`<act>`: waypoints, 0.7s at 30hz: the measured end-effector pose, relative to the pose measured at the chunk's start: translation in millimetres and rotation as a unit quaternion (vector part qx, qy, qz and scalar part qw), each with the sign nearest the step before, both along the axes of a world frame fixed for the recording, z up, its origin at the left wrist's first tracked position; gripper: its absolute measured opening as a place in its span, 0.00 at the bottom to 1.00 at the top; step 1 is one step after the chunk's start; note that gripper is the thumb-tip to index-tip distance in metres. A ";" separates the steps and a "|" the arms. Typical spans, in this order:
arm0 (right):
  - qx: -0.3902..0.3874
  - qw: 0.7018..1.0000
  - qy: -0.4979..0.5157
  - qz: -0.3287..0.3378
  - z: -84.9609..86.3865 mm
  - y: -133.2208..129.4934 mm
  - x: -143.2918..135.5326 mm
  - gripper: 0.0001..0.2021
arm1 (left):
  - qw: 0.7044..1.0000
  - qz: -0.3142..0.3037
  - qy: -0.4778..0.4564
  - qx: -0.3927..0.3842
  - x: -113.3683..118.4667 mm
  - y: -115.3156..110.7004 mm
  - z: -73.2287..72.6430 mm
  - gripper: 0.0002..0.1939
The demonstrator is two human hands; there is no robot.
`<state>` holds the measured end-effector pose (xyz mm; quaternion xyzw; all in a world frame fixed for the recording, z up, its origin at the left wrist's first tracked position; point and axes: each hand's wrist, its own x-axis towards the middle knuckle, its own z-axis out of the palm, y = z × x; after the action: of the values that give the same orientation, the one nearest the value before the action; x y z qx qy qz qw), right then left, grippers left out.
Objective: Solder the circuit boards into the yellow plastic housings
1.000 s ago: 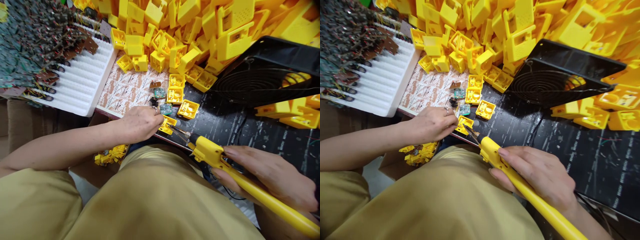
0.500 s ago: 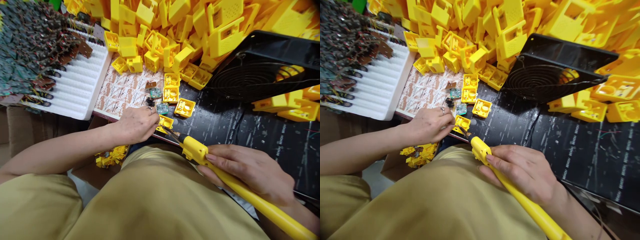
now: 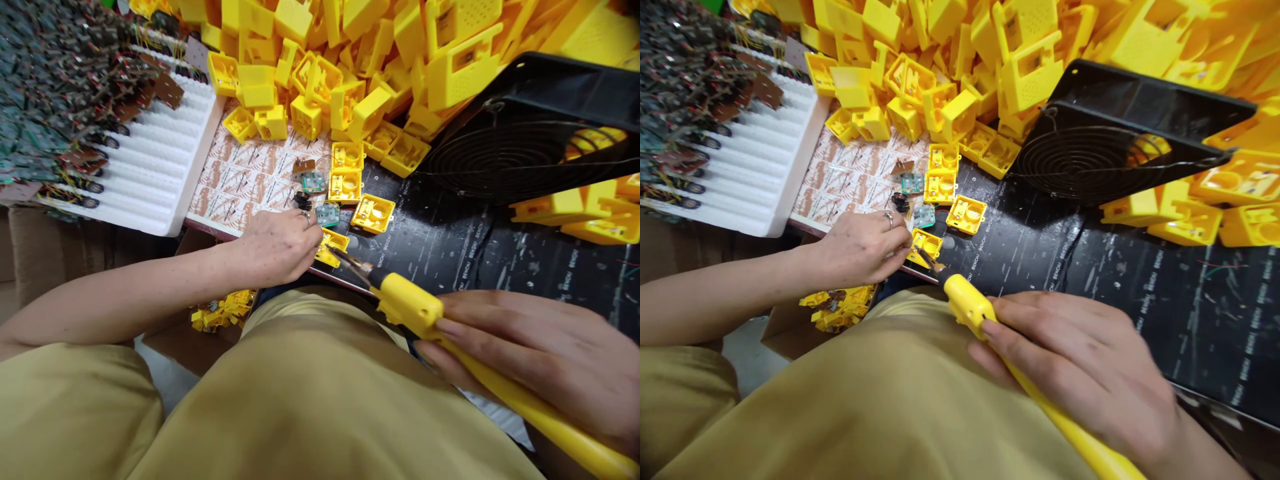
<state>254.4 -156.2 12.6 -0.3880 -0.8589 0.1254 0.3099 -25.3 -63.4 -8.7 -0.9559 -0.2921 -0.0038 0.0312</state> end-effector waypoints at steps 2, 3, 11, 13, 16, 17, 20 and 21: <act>0.017 0.999 0.000 0.028 -4.5 0.8 2.9 0.04 | 1.000 -0.004 0.001 -0.002 -0.6 0.3 0.3 0.13; 0.022 0.999 -0.002 0.033 -6.2 1.1 3.4 0.03 | 1.000 -0.005 0.000 -0.002 -0.9 0.5 0.4 0.12; 0.008 0.999 0.036 -0.001 -5.2 1.0 5.5 0.22 | 1.000 0.001 -0.004 -0.008 -0.1 0.4 -0.2 0.13; 0.017 1.000 0.021 -0.006 -7.4 0.8 10.6 0.30 | 1.000 0.004 0.007 -0.019 0.3 0.0 0.2 0.12; 0.014 0.999 0.012 -0.031 -14.2 -2.2 19.2 0.35 | 0.999 0.015 0.019 -0.031 1.0 -1.2 0.8 0.10; 0.009 0.999 0.022 -0.041 -16.8 -3.7 21.6 0.34 | 0.999 0.019 0.020 -0.032 1.6 -1.6 0.8 0.10; 0.013 0.995 0.062 -0.075 -24.6 -6.9 28.1 0.32 | 0.999 0.034 0.020 -0.036 3.5 -2.1 1.5 0.10; 0.015 0.995 0.060 -0.079 -26.7 -6.9 30.4 0.32 | 0.998 0.040 0.022 -0.043 3.5 -1.8 2.5 0.10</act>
<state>284.8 -163.0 -14.1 -0.4421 -0.8068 0.1109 0.3760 -21.8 -65.2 -6.2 -0.9438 -0.3292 0.0311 -0.0031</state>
